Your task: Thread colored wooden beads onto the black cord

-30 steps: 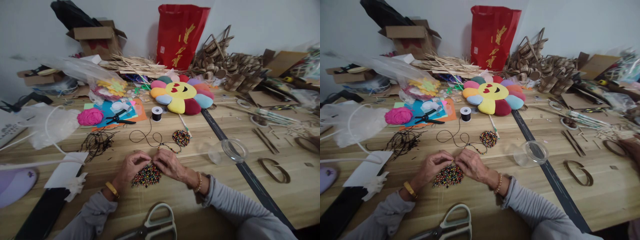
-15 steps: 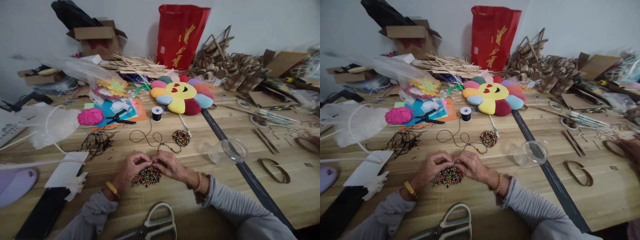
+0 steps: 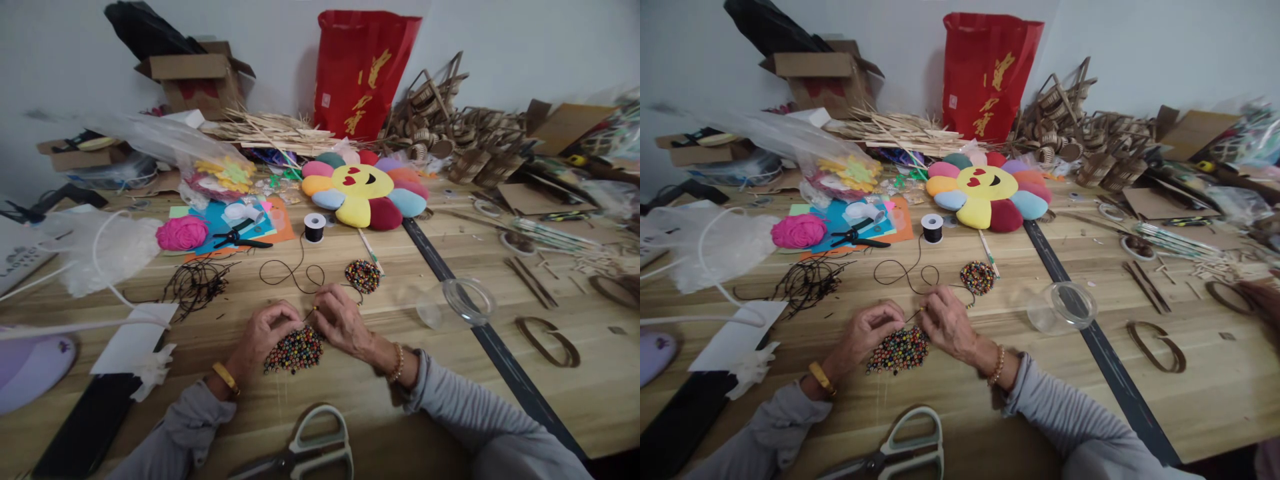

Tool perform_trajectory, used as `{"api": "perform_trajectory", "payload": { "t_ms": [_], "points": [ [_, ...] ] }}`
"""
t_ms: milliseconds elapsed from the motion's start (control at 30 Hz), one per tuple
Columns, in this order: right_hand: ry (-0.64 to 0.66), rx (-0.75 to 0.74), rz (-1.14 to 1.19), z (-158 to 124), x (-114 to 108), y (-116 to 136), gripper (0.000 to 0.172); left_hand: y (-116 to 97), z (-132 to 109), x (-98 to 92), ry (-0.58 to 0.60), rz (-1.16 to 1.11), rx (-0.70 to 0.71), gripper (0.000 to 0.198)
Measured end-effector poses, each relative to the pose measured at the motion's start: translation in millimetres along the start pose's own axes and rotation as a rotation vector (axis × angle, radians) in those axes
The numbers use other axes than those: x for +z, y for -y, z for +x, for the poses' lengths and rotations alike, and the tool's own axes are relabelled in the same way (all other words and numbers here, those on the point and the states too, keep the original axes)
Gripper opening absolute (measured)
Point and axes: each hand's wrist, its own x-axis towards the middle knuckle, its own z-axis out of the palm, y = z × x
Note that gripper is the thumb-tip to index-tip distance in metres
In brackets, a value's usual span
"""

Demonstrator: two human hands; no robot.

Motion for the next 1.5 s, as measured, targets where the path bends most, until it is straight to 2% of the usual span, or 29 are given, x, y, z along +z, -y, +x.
{"api": "perform_trajectory", "payload": {
  "t_ms": [133,200,433,600,900,1033,1133,1200,1333,1500],
  "points": [
    [0.029,-0.022,0.030,0,0,0,0.035,0,-1,-0.1,-0.039,-0.004,-0.008,0.011],
    [0.053,-0.062,0.059,1,-1,2,0.038,-1,-1,-0.1,-0.041,0.000,-0.013,0.011],
    [0.131,-0.141,0.131,1,-3,5,0.020,0,-1,0.3,-0.039,0.014,0.001,0.010],
    [0.155,-0.192,0.149,2,-2,2,0.006,-4,-1,1.1,0.010,0.056,0.011,0.011],
    [0.157,-0.208,0.156,2,-3,3,0.008,-5,-1,1.1,0.011,0.125,0.009,0.011],
    [0.123,-0.160,0.122,0,-2,1,0.010,-3,-1,1.2,-0.036,0.187,0.044,0.012],
    [0.086,-0.106,0.094,0,-3,0,0.012,-1,-1,0.9,-0.074,0.310,0.088,0.013],
    [0.077,-0.083,0.079,-1,-3,1,0.012,1,-1,-0.2,-0.058,0.423,0.141,0.013],
    [0.075,-0.066,0.081,-1,-2,1,0.010,3,1,-7.3,-0.027,0.563,0.240,0.014],
    [0.084,-0.055,0.094,-1,-2,1,0.009,5,5,-21.4,-0.030,0.565,0.213,0.014]
  ]
}}
